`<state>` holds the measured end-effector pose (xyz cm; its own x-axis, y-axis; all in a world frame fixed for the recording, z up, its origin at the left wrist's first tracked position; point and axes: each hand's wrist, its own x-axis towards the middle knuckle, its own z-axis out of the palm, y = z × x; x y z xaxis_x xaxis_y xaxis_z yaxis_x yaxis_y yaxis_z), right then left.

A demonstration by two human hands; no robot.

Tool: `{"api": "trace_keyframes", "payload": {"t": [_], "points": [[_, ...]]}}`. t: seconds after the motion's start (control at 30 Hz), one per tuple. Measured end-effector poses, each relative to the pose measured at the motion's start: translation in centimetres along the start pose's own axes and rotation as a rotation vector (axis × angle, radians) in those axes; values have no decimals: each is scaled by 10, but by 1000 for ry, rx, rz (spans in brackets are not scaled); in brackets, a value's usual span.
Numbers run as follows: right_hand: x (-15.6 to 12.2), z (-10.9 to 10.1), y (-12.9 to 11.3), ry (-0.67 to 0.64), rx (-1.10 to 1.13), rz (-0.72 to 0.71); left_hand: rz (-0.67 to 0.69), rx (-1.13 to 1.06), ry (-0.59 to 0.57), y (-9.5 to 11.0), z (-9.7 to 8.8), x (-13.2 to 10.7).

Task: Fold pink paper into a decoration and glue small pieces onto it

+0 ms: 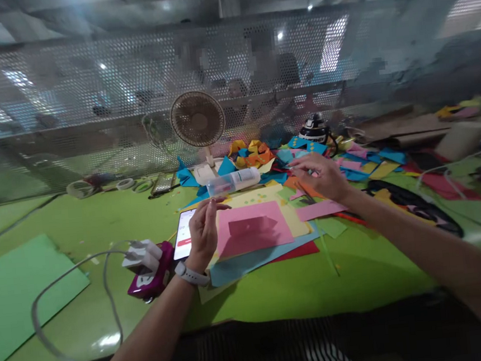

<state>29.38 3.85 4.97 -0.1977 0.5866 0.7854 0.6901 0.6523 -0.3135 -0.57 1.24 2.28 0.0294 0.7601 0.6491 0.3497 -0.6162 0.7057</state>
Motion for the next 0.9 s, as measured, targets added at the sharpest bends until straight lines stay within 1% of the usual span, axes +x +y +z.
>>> {"api": "trace_keyframes", "payload": {"t": [0.13,0.2,0.3,0.43,0.5,0.57,0.63,0.8,0.9], "points": [[-29,-17,24,-25,-55,148,-72,-98,30,-2,-2,1],[-43,-28,34,-46,-94,243,-86,-114,45,-2,-3,2],[-59,-48,45,-45,-138,390,-134,-166,37,-3,-3,3],[-77,-71,54,-61,-197,527,-187,-216,46,-4,-1,4],[-86,-76,55,-68,-219,582,-197,-235,57,-5,-1,5],[-94,-75,52,-72,-213,630,-216,-262,61,-6,-1,5],[-100,-68,47,-95,-186,629,-238,-256,46,-6,-2,5],[-104,-40,28,-185,-154,438,-226,-216,-7,-7,-5,4],[-103,-32,22,-237,-151,361,-240,-221,-46,-7,-6,3]]}}
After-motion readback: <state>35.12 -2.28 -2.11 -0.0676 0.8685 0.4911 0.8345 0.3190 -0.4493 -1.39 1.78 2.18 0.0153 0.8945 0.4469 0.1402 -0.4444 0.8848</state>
